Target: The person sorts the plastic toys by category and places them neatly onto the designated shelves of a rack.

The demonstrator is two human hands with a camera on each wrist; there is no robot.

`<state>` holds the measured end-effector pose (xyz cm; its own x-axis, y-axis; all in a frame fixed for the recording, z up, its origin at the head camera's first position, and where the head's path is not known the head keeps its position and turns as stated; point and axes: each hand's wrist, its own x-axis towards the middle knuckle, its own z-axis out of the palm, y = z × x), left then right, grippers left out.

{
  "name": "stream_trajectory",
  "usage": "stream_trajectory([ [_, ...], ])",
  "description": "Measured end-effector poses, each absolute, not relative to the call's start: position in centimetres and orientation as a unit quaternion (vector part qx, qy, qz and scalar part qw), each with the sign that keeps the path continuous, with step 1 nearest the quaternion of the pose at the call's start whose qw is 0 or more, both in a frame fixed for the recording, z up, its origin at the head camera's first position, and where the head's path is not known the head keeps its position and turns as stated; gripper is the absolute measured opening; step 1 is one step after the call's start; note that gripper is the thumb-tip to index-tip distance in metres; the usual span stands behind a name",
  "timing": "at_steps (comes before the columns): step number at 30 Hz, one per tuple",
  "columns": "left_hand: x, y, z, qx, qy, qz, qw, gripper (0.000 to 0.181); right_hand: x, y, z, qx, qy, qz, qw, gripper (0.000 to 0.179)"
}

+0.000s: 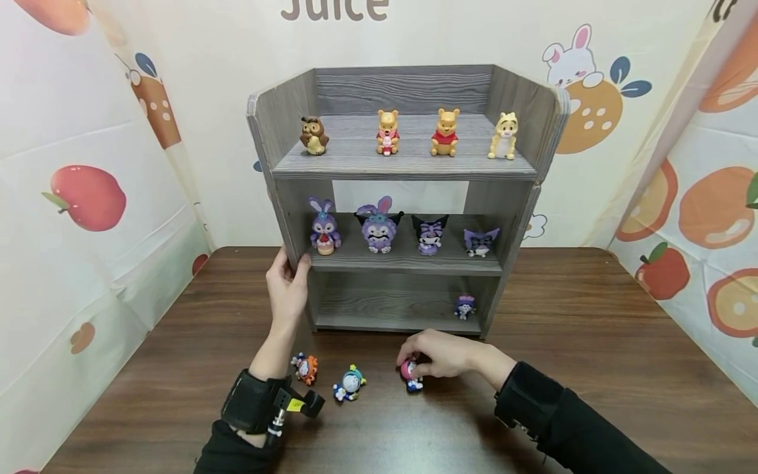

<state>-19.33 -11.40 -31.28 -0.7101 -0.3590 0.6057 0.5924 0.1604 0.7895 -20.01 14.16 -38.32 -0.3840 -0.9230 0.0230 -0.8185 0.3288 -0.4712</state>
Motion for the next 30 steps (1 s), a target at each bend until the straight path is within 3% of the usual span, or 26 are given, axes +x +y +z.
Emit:
stream_trajectory([
  [5, -19.3, -11.4, -31.3, -0.087, -0.663, -0.646, 0.369, 0.041, -19.9, 14.4, -38.4, -0.524, 0.823, -0.202, 0.080, 0.017],
  [13, -19.4, -11.4, -31.3, -0.088, -0.659, -0.653, 0.363, 0.042, -19.0, 14.1, -38.3, -0.534, 0.832, -0.136, -0.066, 0.016],
  [19, -19.5, -11.4, -31.3, -0.092, -0.653, -0.657, 0.365, 0.041, -18.0, 13.4, -38.1, -0.543, 0.825, -0.071, -0.137, 0.022],
  [30, -19.4, -11.3, -31.3, -0.089, -0.658, -0.654, 0.363, 0.041, -16.9, 12.7, -38.2, -0.544, 0.825, -0.065, -0.137, 0.028],
])
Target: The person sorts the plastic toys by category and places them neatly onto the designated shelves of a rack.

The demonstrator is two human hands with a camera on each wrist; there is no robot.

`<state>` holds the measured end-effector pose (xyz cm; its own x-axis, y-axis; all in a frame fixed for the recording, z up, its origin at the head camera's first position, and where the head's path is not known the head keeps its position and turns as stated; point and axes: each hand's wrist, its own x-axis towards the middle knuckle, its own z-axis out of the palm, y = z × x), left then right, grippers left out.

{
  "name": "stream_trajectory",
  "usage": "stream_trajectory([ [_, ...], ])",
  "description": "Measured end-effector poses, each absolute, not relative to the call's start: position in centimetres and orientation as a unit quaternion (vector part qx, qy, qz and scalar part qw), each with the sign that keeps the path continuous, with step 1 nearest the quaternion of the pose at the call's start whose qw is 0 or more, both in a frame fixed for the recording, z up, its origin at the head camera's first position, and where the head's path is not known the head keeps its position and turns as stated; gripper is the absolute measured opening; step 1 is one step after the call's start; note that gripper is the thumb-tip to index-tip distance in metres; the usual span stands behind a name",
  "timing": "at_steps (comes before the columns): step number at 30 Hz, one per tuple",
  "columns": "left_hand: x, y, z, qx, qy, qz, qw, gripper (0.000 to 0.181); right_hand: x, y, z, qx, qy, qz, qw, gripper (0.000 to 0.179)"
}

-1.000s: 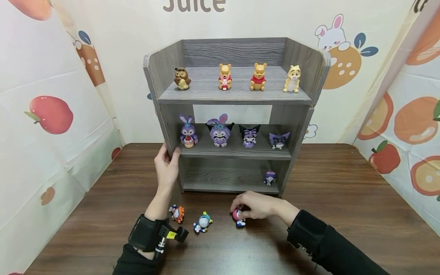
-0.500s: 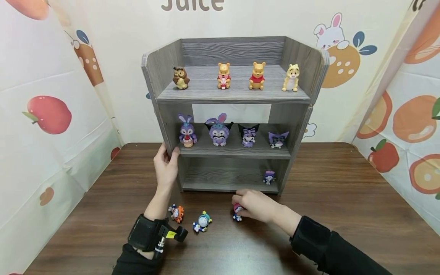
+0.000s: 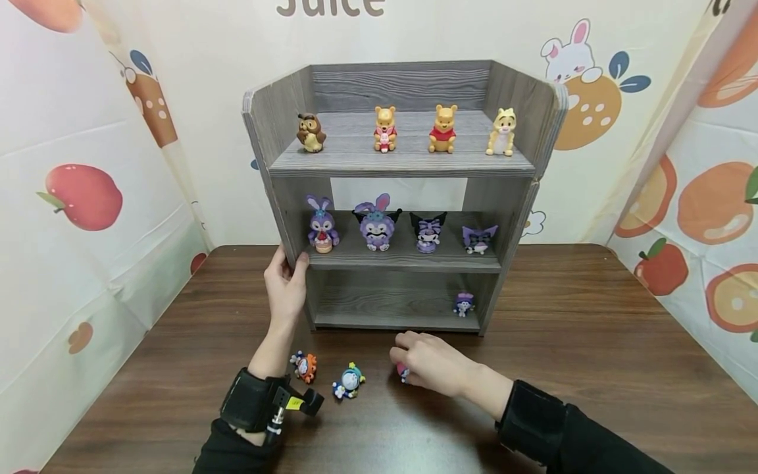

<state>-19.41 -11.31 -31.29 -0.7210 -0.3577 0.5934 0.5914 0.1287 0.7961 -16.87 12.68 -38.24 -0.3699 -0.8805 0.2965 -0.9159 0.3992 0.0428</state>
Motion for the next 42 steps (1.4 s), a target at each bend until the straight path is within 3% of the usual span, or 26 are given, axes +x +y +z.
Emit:
stream_trajectory([
  [8, -19.4, -11.3, -31.3, -0.091, -0.659, -0.650, 0.368, 0.040, -16.6, 12.8, -38.2, 0.509, -0.851, 0.108, 0.077, 0.027],
  [19, -19.4, -11.3, -31.3, -0.085, -0.661, -0.648, 0.369, 0.040, -16.5, 13.3, -38.6, 0.486, -0.859, 0.156, 0.036, 0.025],
  [42, -19.5, -11.4, -31.4, -0.095, -0.653, -0.657, 0.365, 0.042, -16.8, 14.1, -38.1, 0.451, -0.864, 0.216, 0.066, 0.020],
])
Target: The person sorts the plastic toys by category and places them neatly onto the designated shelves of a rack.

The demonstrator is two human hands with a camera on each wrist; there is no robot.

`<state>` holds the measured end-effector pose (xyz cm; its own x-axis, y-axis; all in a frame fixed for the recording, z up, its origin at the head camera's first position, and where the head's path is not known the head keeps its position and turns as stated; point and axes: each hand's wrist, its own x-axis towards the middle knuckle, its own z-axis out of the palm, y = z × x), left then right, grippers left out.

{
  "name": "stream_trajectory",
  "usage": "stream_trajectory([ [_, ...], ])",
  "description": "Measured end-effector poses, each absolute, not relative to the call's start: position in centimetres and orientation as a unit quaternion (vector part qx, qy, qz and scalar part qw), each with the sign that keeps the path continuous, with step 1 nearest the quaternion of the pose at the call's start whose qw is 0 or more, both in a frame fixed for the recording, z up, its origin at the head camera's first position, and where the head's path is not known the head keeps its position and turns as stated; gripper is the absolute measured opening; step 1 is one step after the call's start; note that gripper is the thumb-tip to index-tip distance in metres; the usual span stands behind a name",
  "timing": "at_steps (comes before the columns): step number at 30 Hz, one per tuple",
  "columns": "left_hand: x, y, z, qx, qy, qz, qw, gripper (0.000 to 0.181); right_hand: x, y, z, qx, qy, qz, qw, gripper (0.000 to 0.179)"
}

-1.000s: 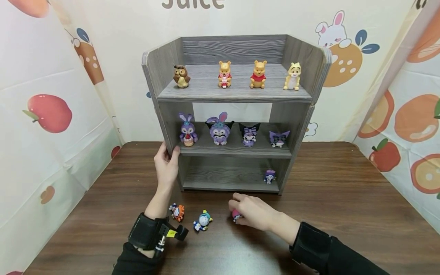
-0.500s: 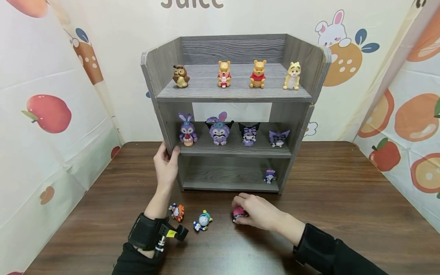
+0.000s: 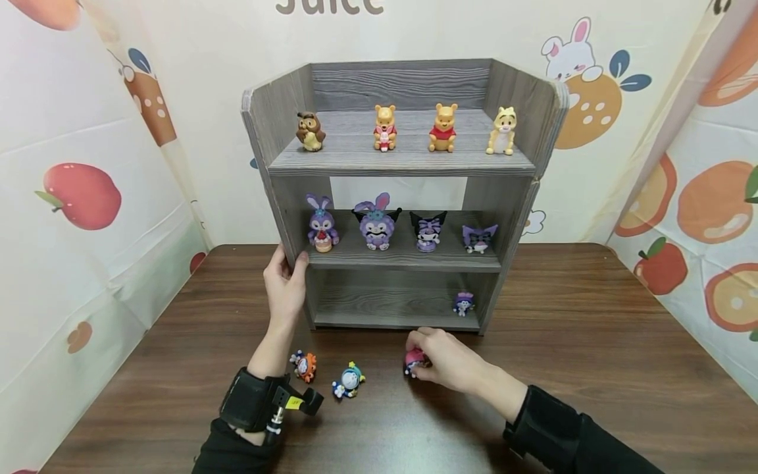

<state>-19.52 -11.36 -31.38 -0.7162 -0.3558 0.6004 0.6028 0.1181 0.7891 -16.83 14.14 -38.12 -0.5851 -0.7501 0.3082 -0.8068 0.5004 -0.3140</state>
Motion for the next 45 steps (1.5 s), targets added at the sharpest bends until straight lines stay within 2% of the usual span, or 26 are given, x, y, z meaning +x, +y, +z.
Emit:
stream_trajectory([
  [7, -19.4, -11.3, -31.3, -0.092, -0.655, -0.656, 0.364, 0.042, -18.2, 14.6, -37.1, 0.437, -0.864, 0.228, 0.102, 0.019],
  [18, -19.3, -11.3, -31.2, -0.090, -0.655, -0.655, 0.366, 0.042, -21.1, 15.2, -35.7, 0.410, -0.878, 0.210, 0.127, 0.018],
  [31, -19.5, -11.4, -31.4, -0.092, -0.659, -0.649, 0.369, 0.042, -24.2, 15.6, -35.2, 0.351, -0.915, 0.188, 0.067, 0.017],
  [38, -19.5, -11.3, -31.3, -0.092, -0.660, -0.650, 0.365, 0.042, -24.9, 15.8, -35.8, 0.387, -0.892, 0.213, 0.095, 0.018],
  [45, -19.4, -11.3, -31.3, -0.090, -0.661, -0.649, 0.365, 0.042, -25.5, 15.5, -36.3, 0.355, -0.911, 0.197, 0.070, 0.018],
])
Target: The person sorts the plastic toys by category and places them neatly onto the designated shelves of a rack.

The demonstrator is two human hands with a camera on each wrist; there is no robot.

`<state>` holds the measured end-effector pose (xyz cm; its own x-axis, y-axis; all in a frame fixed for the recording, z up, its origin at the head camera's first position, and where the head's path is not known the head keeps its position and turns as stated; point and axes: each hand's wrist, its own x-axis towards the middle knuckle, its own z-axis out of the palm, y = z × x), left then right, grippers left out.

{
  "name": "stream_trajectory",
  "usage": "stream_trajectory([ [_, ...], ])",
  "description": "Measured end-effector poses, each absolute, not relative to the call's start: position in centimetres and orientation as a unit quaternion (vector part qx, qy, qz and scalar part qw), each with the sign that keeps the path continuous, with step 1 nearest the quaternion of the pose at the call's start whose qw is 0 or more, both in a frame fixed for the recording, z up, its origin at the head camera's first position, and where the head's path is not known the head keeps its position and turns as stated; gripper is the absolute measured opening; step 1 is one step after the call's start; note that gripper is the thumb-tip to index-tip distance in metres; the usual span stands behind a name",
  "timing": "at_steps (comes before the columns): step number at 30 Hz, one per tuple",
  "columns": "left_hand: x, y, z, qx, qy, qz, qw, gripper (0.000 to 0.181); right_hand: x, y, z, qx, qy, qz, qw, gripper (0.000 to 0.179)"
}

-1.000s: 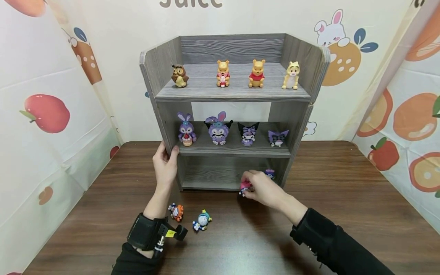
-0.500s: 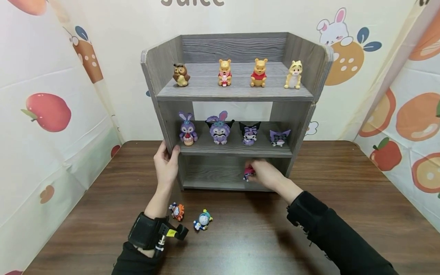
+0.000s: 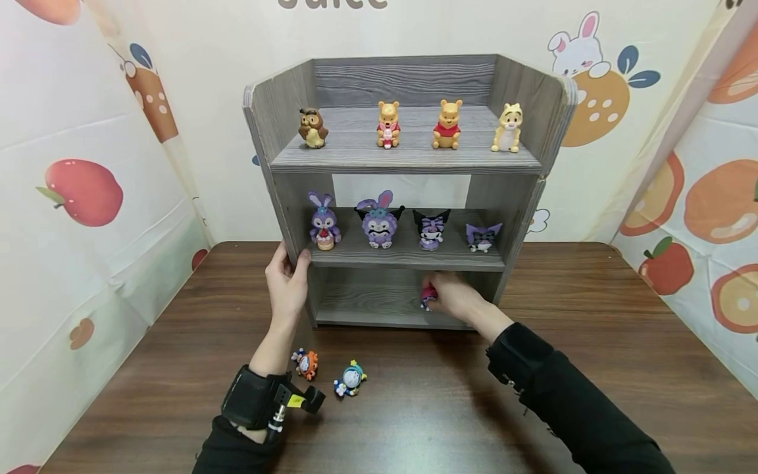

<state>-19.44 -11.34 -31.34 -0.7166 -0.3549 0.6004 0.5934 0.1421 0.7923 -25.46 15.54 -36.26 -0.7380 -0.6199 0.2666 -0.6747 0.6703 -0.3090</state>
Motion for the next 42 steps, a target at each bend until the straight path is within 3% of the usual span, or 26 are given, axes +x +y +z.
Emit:
stream_trajectory([
  [16, -19.4, -11.4, -31.2, -0.088, -0.662, -0.647, 0.368, 0.041, -25.6, 15.2, -36.2, 0.340, -0.919, 0.194, 0.046, 0.017],
  [22, -19.4, -11.4, -31.3, -0.088, -0.663, -0.647, 0.367, 0.042, -25.1, 15.3, -35.9, 0.328, -0.927, 0.174, 0.063, 0.027],
  [30, -19.4, -11.4, -31.3, -0.092, -0.660, -0.649, 0.367, 0.042, -23.3, 15.7, -35.3, 0.291, -0.930, 0.167, 0.150, 0.034],
  [42, -19.4, -11.3, -31.3, -0.091, -0.657, -0.654, 0.364, 0.042, -19.5, 16.1, -34.5, 0.357, -0.801, 0.275, 0.395, 0.011],
])
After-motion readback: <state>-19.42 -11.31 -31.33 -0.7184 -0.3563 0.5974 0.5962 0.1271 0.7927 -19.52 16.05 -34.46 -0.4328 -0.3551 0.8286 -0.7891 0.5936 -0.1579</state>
